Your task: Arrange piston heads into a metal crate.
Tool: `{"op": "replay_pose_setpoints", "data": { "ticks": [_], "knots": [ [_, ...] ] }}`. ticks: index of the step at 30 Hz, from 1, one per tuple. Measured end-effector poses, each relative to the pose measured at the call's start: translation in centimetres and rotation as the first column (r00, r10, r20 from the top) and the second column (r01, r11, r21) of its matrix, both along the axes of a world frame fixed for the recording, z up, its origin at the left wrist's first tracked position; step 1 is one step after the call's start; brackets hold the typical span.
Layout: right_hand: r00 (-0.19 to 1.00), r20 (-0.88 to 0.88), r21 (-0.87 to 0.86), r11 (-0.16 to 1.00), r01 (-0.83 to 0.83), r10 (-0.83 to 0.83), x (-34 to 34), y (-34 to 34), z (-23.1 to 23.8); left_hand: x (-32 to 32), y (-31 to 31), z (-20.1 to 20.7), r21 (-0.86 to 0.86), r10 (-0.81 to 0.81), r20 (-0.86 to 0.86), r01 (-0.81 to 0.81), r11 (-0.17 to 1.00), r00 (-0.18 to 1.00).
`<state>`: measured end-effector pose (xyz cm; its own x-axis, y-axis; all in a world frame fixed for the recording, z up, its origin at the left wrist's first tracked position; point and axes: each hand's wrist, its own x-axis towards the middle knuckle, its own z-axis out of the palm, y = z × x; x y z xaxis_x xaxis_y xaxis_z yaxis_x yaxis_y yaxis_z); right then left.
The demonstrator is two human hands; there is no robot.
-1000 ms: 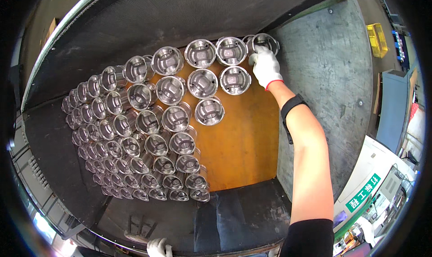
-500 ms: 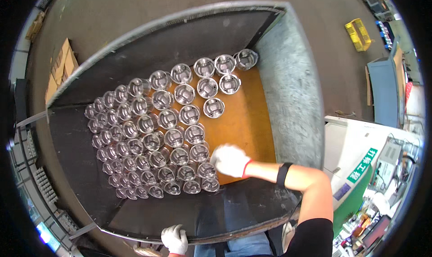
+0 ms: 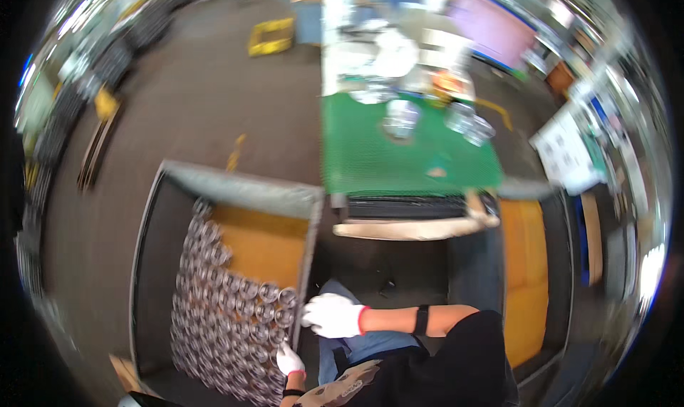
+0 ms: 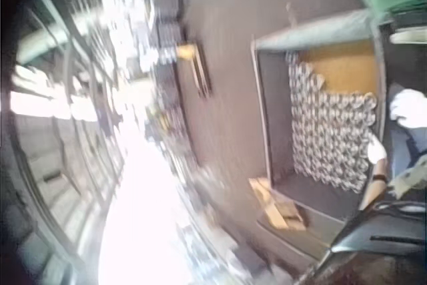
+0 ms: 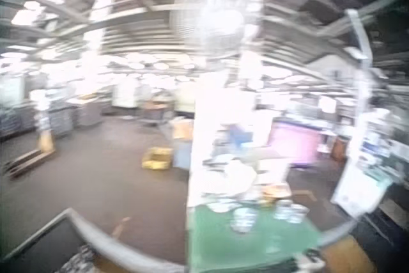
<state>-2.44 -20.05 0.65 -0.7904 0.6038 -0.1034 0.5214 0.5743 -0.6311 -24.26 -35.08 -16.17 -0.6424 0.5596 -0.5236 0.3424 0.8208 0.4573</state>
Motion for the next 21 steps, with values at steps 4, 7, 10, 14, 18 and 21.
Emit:
{"op": "replay_pose_setpoints", "data": {
  "ticks": [4, 7, 10, 14, 18, 21],
  "knots": [
    [0.802, 0.272, 0.071, 0.843, 0.534, -0.531, 16.6, -9.5, 2.4, -1.9, -2.6, -0.4, 0.219, -0.23, -0.039, 0.233, 0.947, 0.972],
    [0.391, 0.349, 0.12, 0.455, 0.883, -0.851, 27.5, -18.8, 2.4, 0.5, -0.6, 1.9, 0.123, -0.357, -0.149, 0.376, 0.919, 0.922],
    [-0.082, 0.292, 0.165, -0.035, 0.986, -0.953, 35.5, -28.7, -0.2, 5.8, 2.2, 3.7, 0.191, -0.523, -0.082, 0.529, 0.827, 0.848],
    [-0.601, 0.296, -0.194, -0.662, 0.724, -0.743, 43.9, -39.7, -8.3, 14.0, 5.8, 4.0, 0.362, -0.691, 0.093, 0.622, 0.694, 0.717],
    [-0.827, 0.404, -0.736, -0.676, -0.041, -0.391, 50.1, -44.1, -18.4, 30.2, 6.9, 5.4, 0.298, -0.861, 0.266, 0.812, 0.502, 0.434],
    [-0.709, 0.609, -0.788, -0.367, -0.494, -0.354, 52.7, -43.1, -24.6, 43.5, 4.2, 8.5, 0.336, -0.905, 0.353, 0.871, 0.358, 0.235]
  ]
}}
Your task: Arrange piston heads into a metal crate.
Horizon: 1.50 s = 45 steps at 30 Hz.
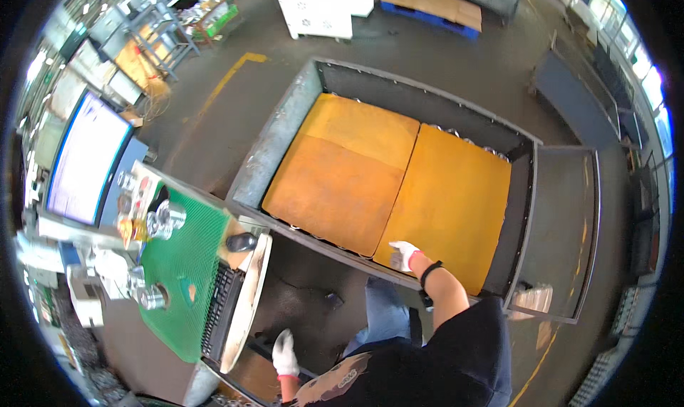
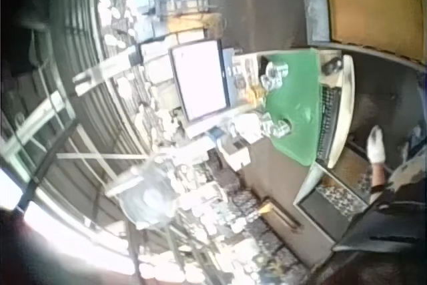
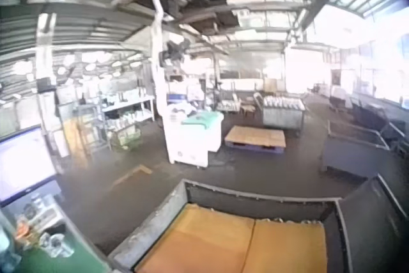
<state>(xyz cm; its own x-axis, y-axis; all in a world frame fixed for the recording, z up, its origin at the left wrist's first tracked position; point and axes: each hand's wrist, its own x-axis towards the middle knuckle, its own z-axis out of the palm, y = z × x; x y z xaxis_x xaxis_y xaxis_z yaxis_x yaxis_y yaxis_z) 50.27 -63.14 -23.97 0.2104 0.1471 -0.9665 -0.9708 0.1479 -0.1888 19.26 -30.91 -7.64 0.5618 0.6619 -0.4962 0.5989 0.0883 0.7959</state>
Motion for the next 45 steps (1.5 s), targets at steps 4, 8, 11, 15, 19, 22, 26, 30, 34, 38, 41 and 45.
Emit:
{"op": "replay_pose_setpoints", "data": {
  "ticks": [4, 8, 11, 15, 19, 22, 26, 30, 34, 38, 41, 45],
  "knots": [
    [0.877, -0.329, 0.263, 0.858, 0.442, -0.351, 0.3, 1.2, -10.2, 12.0, -6.1, 5.0, -0.096, -0.244, 0.065, 0.249, 0.964, 0.968],
    [0.539, -0.556, 0.022, 0.637, 0.771, -0.633, 1.8, 7.7, -9.7, 13.1, -7.7, 7.1, -0.061, -0.187, -0.092, 0.182, 0.981, 0.978],
    [0.349, -0.611, -0.13, 0.525, 0.841, -0.711, 3.4, 8.8, -9.1, 11.4, -7.0, 6.7, -0.065, -0.163, -0.157, 0.155, 0.986, 0.974],
    [0.252, -0.585, -0.319, 0.504, 0.803, -0.771, 5.0, 8.8, -7.8, 12.7, -6.7, 7.2, -0.108, -0.11, -0.265, 0.084, 0.991, 0.958],
    [0.193, -0.619, -0.375, 0.502, 0.78, -0.762, 3.8, 8.9, -9.4, 16.2, -7.2, 9.2, -0.097, -0.147, -0.292, 0.124, 0.988, 0.945],
    [0.25, -0.641, -0.09, 0.395, 0.914, -0.726, 2.1, 8.8, -10.1, 16.6, -7.0, 8.8, -0.119, -0.181, -0.231, 0.157, 0.98, 0.956],
    [0.397, -0.61, -0.056, 0.537, 0.842, -0.686, 3.2, 10.7, -7.7, 15.0, -6.4, 7.1, -0.112, -0.223, -0.221, 0.203, 0.973, 0.949],
    [0.159, -0.694, -0.116, 0.327, 0.938, -0.702, 2.6, 9.8, -10.5, 15.7, -7.8, 8.5, -0.155, -0.215, -0.281, 0.177, 0.972, 0.935],
    [0.302, -0.56, -0.129, 0.441, 0.888, -0.772, 2.8, 11.7, -10.2, 12.3, -7.1, 6.8, -0.152, -0.167, -0.278, 0.129, 0.98, 0.946],
    [0.328, -0.5, -0.208, 0.479, 0.853, -0.801, 2.5, 11.0, -9.4, 13.2, -7.1, 8.5, -0.087, -0.146, -0.297, 0.125, 0.988, 0.944],
    [0.482, -0.433, -0.095, 0.571, 0.816, -0.762, 1.1, 8.0, -6.3, 15.8, -6.2, 10.3, 0.04, -0.19, -0.231, 0.204, 0.978, 0.954],
    [0.611, -0.401, 0.088, 0.636, 0.767, -0.682, 2.2, 3.8, 2.1, 17.8, 1.7, 2.6, -0.332, 0.008, -0.003, -0.009, 0.943, 1.0]
  ]
}}
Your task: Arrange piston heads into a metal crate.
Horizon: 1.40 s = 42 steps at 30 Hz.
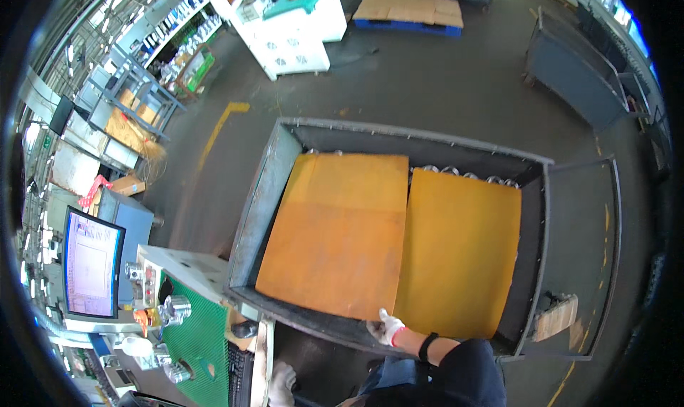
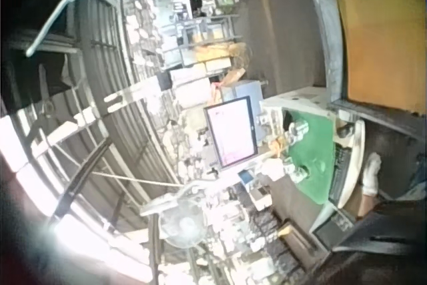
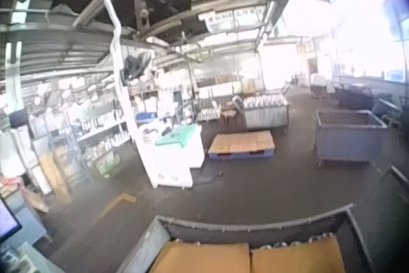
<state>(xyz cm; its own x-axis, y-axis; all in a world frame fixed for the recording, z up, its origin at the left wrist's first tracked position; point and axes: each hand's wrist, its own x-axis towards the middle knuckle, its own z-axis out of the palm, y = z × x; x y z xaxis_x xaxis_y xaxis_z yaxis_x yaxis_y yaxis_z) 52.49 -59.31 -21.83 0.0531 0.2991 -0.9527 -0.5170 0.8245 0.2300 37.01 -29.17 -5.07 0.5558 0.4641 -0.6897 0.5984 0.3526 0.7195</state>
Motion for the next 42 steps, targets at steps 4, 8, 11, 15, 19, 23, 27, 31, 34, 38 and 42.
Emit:
{"op": "replay_pose_setpoints", "data": {
  "ticks": [4, 8, 11, 15, 19, 23, 27, 31, 34, 38, 42],
  "knots": [
    [0.986, 0.153, 0.074, 0.994, -0.085, 0.073, 0.6, -5.3, 5.0, 10.8, -0.1, -1.6, -0.421, 0.199, 0.137, -0.125, 0.898, 0.97],
    [0.906, 0.389, 0.125, 0.965, -0.232, 0.167, 2.9, -9.8, 11.5, 20.8, 0.3, -5.0, -0.569, 0.244, -0.017, -0.21, 0.795, 0.97],
    [0.863, 0.454, 0.222, 0.91, -0.351, 0.223, 3.2, -12.8, 9.0, 25.1, 0.4, -5.6, -0.83, 0.314, 0.201, -0.009, 0.558, 0.928],
    [0.819, 0.389, 0.151, 0.848, -0.508, 0.421, 2.5, -13.5, 7.6, 25.0, 0.6, -7.7, -0.718, 0.321, 0.291, -0.016, 0.696, 0.901],
    [0.728, 0.413, 0.159, 0.745, -0.648, 0.546, 4.4, -16.8, 0.5, 21.7, 3.3, -9.3, -0.735, 0.211, -0.085, -0.204, 0.647, 0.974],
    [0.739, -0.045, -0.406, 0.664, -0.628, 0.672, 7.8, -18.5, -1.4, 22.1, -6.3, 2.1, -0.412, 0.128, 0.235, -0.021, 0.911, 0.964],
    [0.599, -0.168, -0.822, 0.225, -0.524, 0.783, 9.2, -17.6, 1.4, 20.6, -7.2, 3.1, -0.102, -0.311, -0.085, 0.302, 0.948, 0.947],
    [0.763, -0.033, -0.9, 0.313, -0.304, 0.646, 5.1, -16.4, 3.4, 18.9, -12.8, 6.6, 0.293, -0.31, 0.478, 0.184, 0.938, 0.822],
    [0.746, 0.424, -0.704, 0.705, -0.085, 0.514, 1.4, -17.1, -1.0, 15.6, -13.5, 10.4, 0.675, -0.634, 0.297, 0.313, 0.668, 0.714],
    [0.656, 0.375, -0.742, 0.636, -0.21, 0.654, 1.8, -12.8, 6.5, 7.2, -16.1, 14.5, 0.655, -0.545, 0.202, 0.302, 0.693, 0.813],
    [0.463, 0.474, -0.755, 0.616, -0.225, 0.749, 0.8, -7.1, 12.2, -2.3, -17.7, 20.4, 0.575, -0.447, 0.204, 0.264, 0.775, 0.871]
  ]
}}
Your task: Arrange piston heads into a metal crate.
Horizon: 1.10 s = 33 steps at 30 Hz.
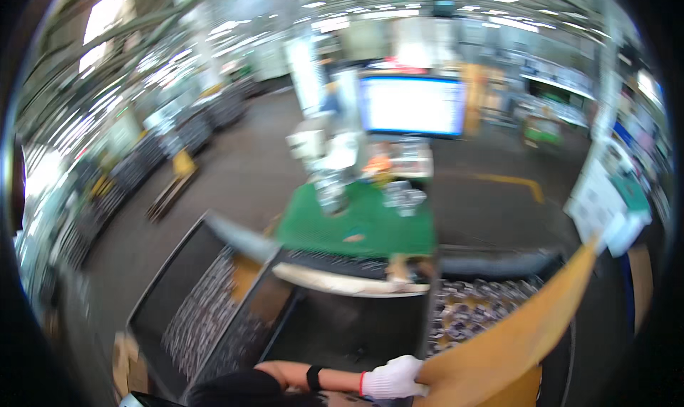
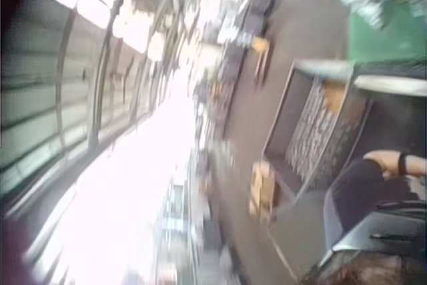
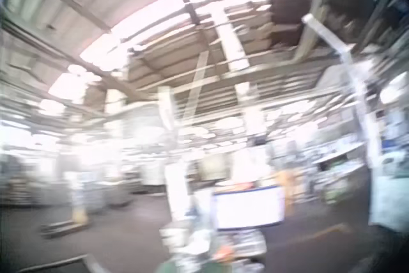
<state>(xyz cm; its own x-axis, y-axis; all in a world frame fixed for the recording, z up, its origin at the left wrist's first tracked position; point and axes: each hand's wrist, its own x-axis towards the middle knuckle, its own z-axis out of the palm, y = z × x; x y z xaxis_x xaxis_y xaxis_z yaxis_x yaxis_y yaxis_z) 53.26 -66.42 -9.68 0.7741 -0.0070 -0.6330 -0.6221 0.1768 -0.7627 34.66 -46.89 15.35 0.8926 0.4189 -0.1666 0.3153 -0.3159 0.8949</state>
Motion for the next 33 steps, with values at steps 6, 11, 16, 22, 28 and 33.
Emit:
{"op": "replay_pose_setpoints", "data": {
  "ticks": [6, 11, 16, 22, 28, 33],
  "knots": [
    [0.94, 0.2, 0.136, 0.942, -0.307, 0.278, -8.6, 8.7, 7.1, -17.9, -3.7, 3.8, -0.113, 0.244, 0.361, -0.218, 0.969, 0.9],
    [0.868, 0.316, 0.235, 0.855, -0.462, 0.382, -18.1, 13.3, 11.5, -34.0, -7.9, 4.0, 0.047, 0.351, 0.613, -0.476, 0.878, 0.708],
    [0.793, 0.431, 0.279, 0.771, -0.572, 0.431, -25.7, 17.1, 15.0, -50.4, -14.0, 4.9, -0.307, 0.701, 0.434, -0.639, 0.706, 0.566],
    [0.387, 0.721, -0.059, 0.608, -0.792, 0.574, -31.8, 24.4, 15.4, -56.4, -18.3, -1.9, -0.483, 0.979, 0.19, -0.875, 0.024, -0.078],
    [-0.142, 0.611, -0.263, 0.03, -0.964, 0.779, -48.1, 34.1, 14.4, -61.6, -17.6, -13.9, -0.589, 0.561, -0.047, -0.431, -0.684, -0.826],
    [-0.513, 0.315, -0.67, -0.196, -0.716, 0.799, -62.9, 41.9, 7.0, -69.8, -15.2, -20.8, -0.511, 0.247, -0.256, -0.086, -0.855, -0.935]
  ]
}}
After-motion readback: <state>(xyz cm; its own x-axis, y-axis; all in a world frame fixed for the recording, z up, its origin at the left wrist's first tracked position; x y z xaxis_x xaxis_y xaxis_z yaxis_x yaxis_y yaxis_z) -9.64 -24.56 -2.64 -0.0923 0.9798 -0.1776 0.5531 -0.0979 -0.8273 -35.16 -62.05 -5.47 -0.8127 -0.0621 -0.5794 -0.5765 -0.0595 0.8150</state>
